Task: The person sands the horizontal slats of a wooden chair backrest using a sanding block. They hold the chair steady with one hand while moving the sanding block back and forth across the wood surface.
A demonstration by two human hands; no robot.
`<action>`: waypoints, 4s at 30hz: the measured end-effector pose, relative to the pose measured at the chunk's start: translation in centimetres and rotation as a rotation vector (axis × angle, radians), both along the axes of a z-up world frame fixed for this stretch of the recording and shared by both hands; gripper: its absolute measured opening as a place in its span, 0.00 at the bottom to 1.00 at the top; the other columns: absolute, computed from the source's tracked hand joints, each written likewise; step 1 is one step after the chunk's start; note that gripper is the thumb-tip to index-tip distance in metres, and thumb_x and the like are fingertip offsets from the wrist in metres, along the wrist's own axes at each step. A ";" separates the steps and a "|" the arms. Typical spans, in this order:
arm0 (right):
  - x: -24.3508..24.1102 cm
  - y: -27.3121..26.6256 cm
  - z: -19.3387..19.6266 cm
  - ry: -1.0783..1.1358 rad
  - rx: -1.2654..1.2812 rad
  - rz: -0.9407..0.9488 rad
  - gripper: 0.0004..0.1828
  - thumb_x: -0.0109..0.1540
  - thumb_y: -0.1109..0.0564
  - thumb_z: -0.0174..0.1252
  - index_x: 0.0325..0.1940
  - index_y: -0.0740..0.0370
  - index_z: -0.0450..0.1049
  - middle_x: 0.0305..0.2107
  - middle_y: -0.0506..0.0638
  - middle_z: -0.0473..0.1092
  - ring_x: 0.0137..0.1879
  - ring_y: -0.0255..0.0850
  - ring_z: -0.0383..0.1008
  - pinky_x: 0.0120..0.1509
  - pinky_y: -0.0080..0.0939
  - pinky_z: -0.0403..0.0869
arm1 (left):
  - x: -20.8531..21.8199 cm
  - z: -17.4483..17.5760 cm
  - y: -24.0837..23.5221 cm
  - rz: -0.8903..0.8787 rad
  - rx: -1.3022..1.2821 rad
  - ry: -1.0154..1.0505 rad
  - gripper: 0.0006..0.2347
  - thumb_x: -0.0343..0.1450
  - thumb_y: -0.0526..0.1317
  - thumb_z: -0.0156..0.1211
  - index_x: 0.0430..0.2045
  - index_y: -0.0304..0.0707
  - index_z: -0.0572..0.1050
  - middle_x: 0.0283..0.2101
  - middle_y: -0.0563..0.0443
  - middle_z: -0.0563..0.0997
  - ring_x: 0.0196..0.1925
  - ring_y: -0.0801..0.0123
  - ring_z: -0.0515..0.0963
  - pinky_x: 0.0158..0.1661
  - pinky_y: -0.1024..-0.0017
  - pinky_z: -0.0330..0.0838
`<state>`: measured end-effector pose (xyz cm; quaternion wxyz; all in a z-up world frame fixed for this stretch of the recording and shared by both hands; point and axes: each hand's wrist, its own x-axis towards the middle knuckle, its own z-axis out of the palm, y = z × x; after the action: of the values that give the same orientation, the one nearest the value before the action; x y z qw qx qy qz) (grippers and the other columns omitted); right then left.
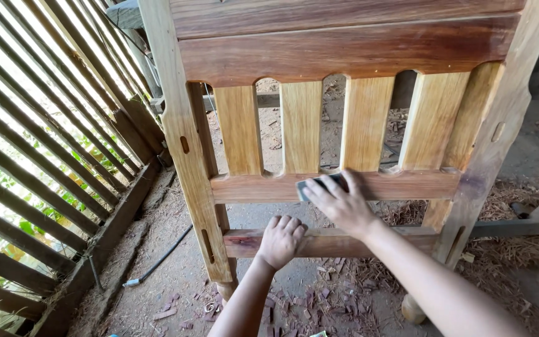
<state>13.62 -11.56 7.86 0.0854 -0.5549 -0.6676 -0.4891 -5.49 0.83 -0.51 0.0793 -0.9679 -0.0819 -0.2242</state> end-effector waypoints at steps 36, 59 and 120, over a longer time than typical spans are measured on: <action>-6.1 1.9 -2.4 1.881 0.072 0.502 0.18 0.68 0.56 0.54 0.60 0.65 0.63 0.46 0.52 0.74 0.49 0.35 0.75 0.49 0.36 0.75 | 3.2 4.7 -2.7 -0.319 -1.504 -1.001 0.09 0.75 0.35 0.58 0.48 0.32 0.72 0.42 0.54 0.80 0.43 0.79 0.77 0.45 0.81 0.73; 4.5 -9.5 2.3 2.815 0.956 0.480 0.27 0.63 0.74 0.43 0.67 0.72 0.53 0.59 0.67 0.63 0.69 0.55 0.68 0.74 0.52 0.69 | 1.6 6.2 0.4 -0.309 -2.333 -1.347 0.20 0.77 0.48 0.46 0.55 0.29 0.64 0.61 0.38 0.70 0.69 0.53 0.68 0.71 0.54 0.59; 0.5 -9.7 3.0 3.155 0.811 0.481 0.32 0.61 0.68 0.52 0.68 0.47 0.62 0.57 0.57 0.66 0.62 0.49 0.69 0.59 0.46 0.76 | 2.8 15.0 -4.3 0.138 -2.392 -1.897 0.21 0.79 0.45 0.38 0.65 0.31 0.60 0.63 0.32 0.71 0.66 0.50 0.73 0.66 0.53 0.70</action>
<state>14.13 -21.21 10.89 -0.8388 0.3071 -0.1714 -0.4157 -2.65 -3.51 14.46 -0.7941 0.0394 -0.2716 -0.5423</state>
